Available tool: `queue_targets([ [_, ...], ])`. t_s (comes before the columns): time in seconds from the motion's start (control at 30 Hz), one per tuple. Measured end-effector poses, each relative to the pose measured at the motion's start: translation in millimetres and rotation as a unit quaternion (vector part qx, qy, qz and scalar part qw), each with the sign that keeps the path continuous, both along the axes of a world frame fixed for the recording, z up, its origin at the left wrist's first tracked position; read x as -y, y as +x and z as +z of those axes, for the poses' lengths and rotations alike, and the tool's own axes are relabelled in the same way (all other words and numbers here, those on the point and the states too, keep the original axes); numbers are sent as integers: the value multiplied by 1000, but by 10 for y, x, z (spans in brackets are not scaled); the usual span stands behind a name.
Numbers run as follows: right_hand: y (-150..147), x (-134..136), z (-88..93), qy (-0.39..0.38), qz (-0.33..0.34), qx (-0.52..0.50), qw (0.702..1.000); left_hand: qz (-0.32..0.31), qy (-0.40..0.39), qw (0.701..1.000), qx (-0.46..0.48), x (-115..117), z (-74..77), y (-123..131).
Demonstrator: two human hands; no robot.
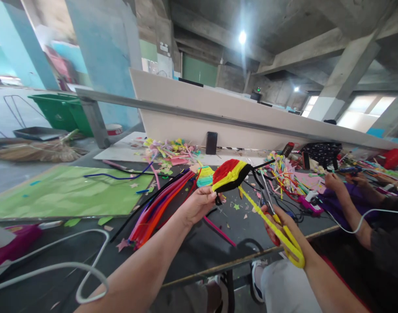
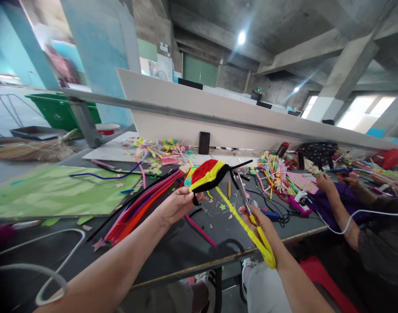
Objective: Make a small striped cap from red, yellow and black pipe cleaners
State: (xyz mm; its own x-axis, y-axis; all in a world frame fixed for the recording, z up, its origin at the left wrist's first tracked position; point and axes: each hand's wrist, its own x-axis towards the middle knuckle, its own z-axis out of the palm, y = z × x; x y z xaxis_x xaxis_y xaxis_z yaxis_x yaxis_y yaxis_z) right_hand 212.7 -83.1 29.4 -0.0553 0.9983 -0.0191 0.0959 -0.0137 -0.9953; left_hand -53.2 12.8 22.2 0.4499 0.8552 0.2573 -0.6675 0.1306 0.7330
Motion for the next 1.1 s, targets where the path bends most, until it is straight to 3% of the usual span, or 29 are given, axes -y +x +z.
queue_targets([
  [0.3, -124, 275, 135, -43, 93, -94, 990, 0, 22, 1000, -22, 12, 8, -5],
  [0.73, -101, 378, 282, -96, 77, -124, 985, -10, 28, 999, -44, -2, -18, -17],
  [1.1, -205, 362, 329, -85, 79, -166, 979, -11, 29, 998, -47, 1, -15, 9],
])
